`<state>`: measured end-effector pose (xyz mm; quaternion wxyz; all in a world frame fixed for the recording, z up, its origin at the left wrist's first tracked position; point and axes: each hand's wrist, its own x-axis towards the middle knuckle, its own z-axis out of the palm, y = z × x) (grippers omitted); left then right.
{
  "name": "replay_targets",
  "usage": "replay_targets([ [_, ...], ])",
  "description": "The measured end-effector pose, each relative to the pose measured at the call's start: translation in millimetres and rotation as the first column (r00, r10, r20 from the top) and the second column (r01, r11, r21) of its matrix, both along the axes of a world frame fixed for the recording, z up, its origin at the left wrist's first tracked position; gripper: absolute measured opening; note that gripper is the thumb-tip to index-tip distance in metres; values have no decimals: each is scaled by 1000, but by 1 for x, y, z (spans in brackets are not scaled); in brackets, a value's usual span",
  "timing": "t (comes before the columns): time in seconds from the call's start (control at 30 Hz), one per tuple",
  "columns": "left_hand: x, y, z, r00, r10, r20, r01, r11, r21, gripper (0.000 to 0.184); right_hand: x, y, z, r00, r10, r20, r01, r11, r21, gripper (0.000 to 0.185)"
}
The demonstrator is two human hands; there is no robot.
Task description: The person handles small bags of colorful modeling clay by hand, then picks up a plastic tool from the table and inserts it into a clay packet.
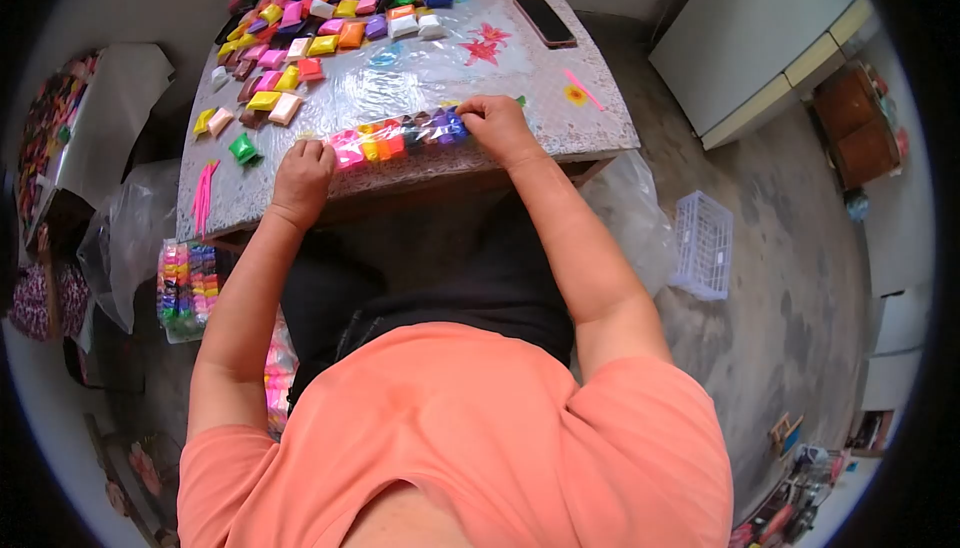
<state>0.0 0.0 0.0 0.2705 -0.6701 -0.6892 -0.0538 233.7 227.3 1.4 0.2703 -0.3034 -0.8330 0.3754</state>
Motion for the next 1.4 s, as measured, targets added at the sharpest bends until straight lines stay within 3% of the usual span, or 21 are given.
replay_targets([
  [0.13,-8,-2,1,996,18,93,-23,999,49,11,-10,9,-11,1000,5,-22,-5,999,35,17],
  [0.27,0,-4,-1,936,4,351,-46,993,110,13,10,16,-8,1000,-12,27,10,998,66,17],
  [0.37,4,-8,1,948,28,319,-65,992,108,16,20,22,-9,997,-75,18,76,993,-94,18],
  [0.47,10,-9,7,972,111,208,-131,988,86,20,31,40,-15,975,-151,-164,151,988,-10,16],
  [0.57,18,-9,10,975,128,179,-139,989,51,29,29,37,-4,947,-180,-265,168,984,-67,15],
  [0.63,20,-6,5,990,55,132,-70,991,114,35,19,24,7,967,-101,-234,142,976,164,14],
  [0.77,27,-4,-9,981,79,177,-96,992,85,45,-3,8,10,992,8,-128,59,857,511,18],
  [0.9,21,-12,-15,958,140,251,-154,987,39,49,-16,8,-7,999,-28,-28,38,854,519,21],
  [1.07,22,-26,-9,939,163,303,-212,968,136,44,-13,14,-12,999,-36,-17,40,908,418,21],
  [1.13,9,-32,-13,847,221,484,-311,944,114,42,-10,25,-18,1000,-7,-21,15,907,422,26],
  [1.17,-2,-36,-17,787,243,567,-356,930,95,41,-11,28,-22,997,-33,-67,52,949,310,31],
  [1.2,-21,-37,-31,769,160,620,-342,921,186,36,-11,31,-25,992,-63,-107,83,977,196,37],
  [1.3,-41,-30,-29,295,18,955,-501,854,139,33,-6,43,-28,989,-89,-118,60,971,-230,56],
  [1.33,-46,-25,-28,231,39,972,-494,866,83,42,-6,44,-28,991,-84,-108,37,924,-380,63],
  [1.4,-52,-13,-26,97,85,992,-466,884,-30,63,-7,45,-25,998,-47,33,57,913,-404,67],
])
